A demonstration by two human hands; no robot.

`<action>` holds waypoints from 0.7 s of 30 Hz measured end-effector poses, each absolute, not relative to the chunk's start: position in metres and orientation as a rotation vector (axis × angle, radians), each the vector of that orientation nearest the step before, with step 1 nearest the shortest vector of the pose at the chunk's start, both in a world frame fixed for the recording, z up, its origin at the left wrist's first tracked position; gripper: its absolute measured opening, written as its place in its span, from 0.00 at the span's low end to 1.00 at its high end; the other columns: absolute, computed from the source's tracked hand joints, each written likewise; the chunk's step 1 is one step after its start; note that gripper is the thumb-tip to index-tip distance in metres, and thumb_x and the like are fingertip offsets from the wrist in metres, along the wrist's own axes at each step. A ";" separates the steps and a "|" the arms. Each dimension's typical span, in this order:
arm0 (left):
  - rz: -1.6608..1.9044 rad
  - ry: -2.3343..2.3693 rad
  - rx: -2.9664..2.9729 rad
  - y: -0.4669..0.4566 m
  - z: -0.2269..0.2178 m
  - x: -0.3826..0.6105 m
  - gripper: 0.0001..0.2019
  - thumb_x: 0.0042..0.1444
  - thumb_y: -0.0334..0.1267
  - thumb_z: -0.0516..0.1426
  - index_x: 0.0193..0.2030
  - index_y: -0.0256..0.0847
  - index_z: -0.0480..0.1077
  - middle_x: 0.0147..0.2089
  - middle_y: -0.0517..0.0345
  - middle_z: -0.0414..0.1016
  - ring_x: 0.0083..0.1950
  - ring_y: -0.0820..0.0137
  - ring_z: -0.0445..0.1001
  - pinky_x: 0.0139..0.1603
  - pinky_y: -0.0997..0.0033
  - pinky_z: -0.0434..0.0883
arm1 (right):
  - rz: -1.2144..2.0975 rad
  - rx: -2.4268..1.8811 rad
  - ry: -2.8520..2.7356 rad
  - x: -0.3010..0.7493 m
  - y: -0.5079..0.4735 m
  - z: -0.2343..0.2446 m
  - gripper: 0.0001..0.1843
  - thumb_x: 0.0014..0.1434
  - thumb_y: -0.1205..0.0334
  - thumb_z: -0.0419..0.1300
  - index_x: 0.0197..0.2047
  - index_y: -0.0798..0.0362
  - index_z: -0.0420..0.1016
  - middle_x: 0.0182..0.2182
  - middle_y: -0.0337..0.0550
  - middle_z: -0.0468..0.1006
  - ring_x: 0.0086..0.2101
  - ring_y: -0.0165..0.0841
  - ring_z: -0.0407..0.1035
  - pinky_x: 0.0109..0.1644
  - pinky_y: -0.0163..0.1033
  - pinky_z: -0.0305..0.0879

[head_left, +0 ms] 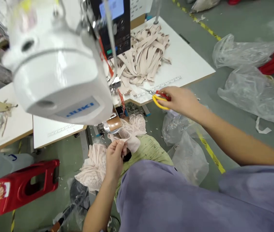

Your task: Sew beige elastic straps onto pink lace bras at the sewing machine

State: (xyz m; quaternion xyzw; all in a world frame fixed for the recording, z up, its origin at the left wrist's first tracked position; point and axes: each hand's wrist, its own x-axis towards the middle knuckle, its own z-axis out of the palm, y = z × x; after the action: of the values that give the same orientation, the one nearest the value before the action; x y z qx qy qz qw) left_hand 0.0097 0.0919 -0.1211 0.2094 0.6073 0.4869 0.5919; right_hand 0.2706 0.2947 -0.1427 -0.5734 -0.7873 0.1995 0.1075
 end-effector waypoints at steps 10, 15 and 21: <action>0.232 1.419 1.686 0.175 -0.204 0.133 0.09 0.61 0.29 0.53 0.39 0.32 0.75 0.43 0.35 0.78 0.53 0.50 0.76 0.56 0.50 0.70 | 0.719 -1.005 -1.874 0.227 0.280 -0.093 0.14 0.64 0.53 0.60 0.49 0.51 0.72 0.42 0.46 0.78 0.38 0.37 0.74 0.43 0.43 0.72; 0.257 1.340 1.931 0.162 -0.243 0.124 0.14 0.59 0.31 0.56 0.52 0.38 0.73 0.59 0.37 0.74 0.64 0.52 0.70 0.66 0.48 0.66 | 0.457 -0.679 -1.769 0.196 0.256 -0.032 0.12 0.66 0.56 0.60 0.52 0.46 0.71 0.45 0.44 0.77 0.46 0.37 0.72 0.53 0.46 0.70; 0.456 1.449 1.971 0.121 -0.248 0.068 0.16 0.61 0.31 0.53 0.54 0.43 0.73 0.57 0.40 0.76 0.60 0.55 0.74 0.63 0.50 0.71 | 0.083 -0.522 -1.816 0.157 0.278 0.036 0.15 0.70 0.60 0.55 0.58 0.42 0.70 0.53 0.43 0.71 0.56 0.38 0.65 0.62 0.50 0.61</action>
State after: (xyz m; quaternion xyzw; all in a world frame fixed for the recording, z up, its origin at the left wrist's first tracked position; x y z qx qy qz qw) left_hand 0.0683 0.1213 -0.2476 0.7502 0.5515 0.1736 0.3209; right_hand 0.1572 0.2784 0.0356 -0.2240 -0.7784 0.0356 0.5853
